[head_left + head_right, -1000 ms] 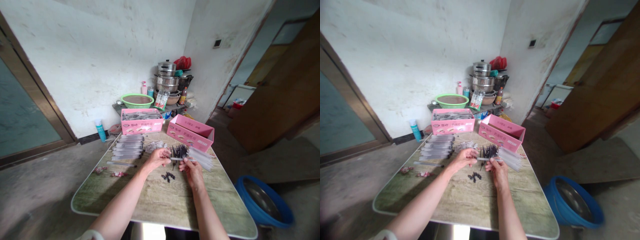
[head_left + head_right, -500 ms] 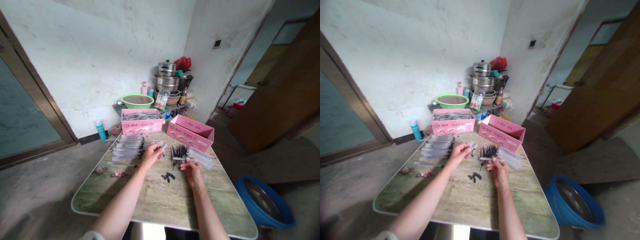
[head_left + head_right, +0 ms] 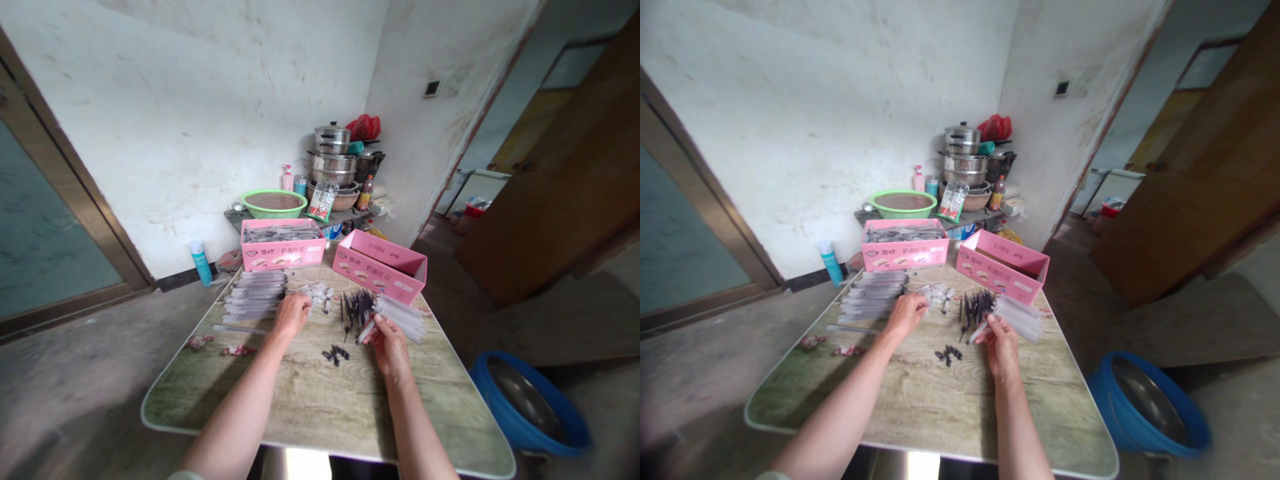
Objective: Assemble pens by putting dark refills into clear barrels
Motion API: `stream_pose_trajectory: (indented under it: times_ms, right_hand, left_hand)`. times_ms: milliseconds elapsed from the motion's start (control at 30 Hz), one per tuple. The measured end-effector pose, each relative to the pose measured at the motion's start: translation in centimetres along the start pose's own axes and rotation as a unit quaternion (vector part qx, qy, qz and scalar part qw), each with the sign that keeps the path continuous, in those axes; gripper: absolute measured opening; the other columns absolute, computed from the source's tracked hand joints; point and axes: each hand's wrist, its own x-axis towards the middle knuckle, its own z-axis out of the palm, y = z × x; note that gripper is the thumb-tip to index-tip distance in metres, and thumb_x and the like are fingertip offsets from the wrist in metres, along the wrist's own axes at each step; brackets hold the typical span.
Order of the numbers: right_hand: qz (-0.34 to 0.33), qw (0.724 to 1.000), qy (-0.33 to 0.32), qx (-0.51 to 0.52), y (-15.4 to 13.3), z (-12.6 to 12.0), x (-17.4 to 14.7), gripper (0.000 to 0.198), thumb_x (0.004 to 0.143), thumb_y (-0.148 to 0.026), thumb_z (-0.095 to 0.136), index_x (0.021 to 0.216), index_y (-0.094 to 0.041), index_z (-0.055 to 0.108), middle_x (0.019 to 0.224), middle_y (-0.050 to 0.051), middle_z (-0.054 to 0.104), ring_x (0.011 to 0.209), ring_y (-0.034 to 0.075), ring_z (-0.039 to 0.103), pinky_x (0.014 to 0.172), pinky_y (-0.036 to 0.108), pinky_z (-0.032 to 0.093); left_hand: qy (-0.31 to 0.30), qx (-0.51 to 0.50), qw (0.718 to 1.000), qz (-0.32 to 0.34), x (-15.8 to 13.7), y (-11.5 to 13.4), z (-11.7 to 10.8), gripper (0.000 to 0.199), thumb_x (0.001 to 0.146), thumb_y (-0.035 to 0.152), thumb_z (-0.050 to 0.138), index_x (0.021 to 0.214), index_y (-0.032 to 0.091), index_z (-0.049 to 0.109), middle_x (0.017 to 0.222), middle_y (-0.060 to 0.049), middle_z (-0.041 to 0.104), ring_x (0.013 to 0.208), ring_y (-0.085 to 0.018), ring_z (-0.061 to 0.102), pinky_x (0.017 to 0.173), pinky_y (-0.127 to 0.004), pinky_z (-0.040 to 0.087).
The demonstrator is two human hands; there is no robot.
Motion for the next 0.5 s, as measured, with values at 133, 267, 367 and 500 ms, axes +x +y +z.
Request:
stream_pose_trajectory:
  times_ms: [133,267,367,500]
  right_hand:
    - [0.023,1.000,-0.013,0.005,0.10,-0.02,-0.05,0.036,0.073,-0.045,0.076,0.092,-0.017,0.065,0.058,0.001,0.067,0.039,0.015,0.060,0.032,0.022,0.047]
    - [0.044,0.999,-0.028,0.002,0.13,0.18,-0.26,0.041,0.075,-0.048,0.072,0.101,-0.019,0.060,0.059,0.001,0.068,0.039,0.017,0.061,0.029,0.022,0.044]
    - [0.054,0.998,-0.032,-0.004,0.02,0.35,-0.37,0.043,0.077,-0.049,0.069,0.106,-0.019,0.059,0.059,0.001,0.068,0.037,0.017,0.060,0.025,0.020,0.038]
    - [0.043,0.999,-0.022,-0.007,-0.13,0.22,-0.32,0.042,0.078,-0.046,0.068,0.109,-0.019,0.060,0.050,-0.005,0.059,0.031,0.012,0.049,0.025,0.018,0.033]
  left_hand:
    - [-0.048,0.068,0.996,0.009,-0.31,0.05,-0.31,0.020,0.073,0.009,0.063,0.083,0.024,0.073,0.094,-0.006,0.070,0.083,-0.021,0.064,0.073,-0.027,0.043]
    - [-0.052,0.076,0.995,0.028,-0.53,0.08,-0.54,0.019,0.072,0.007,0.064,0.083,0.022,0.070,0.097,-0.007,0.067,0.088,-0.022,0.063,0.076,-0.028,0.043]
    - [-0.056,0.051,0.996,0.041,-0.71,0.33,-0.63,0.017,0.072,0.007,0.066,0.079,0.022,0.068,0.094,-0.006,0.067,0.091,-0.023,0.062,0.078,-0.028,0.043]
    - [-0.046,-0.044,0.996,0.064,-0.66,0.80,-0.24,0.011,0.075,0.011,0.064,0.077,0.021,0.067,0.083,-0.006,0.067,0.086,-0.023,0.062,0.078,-0.030,0.043]
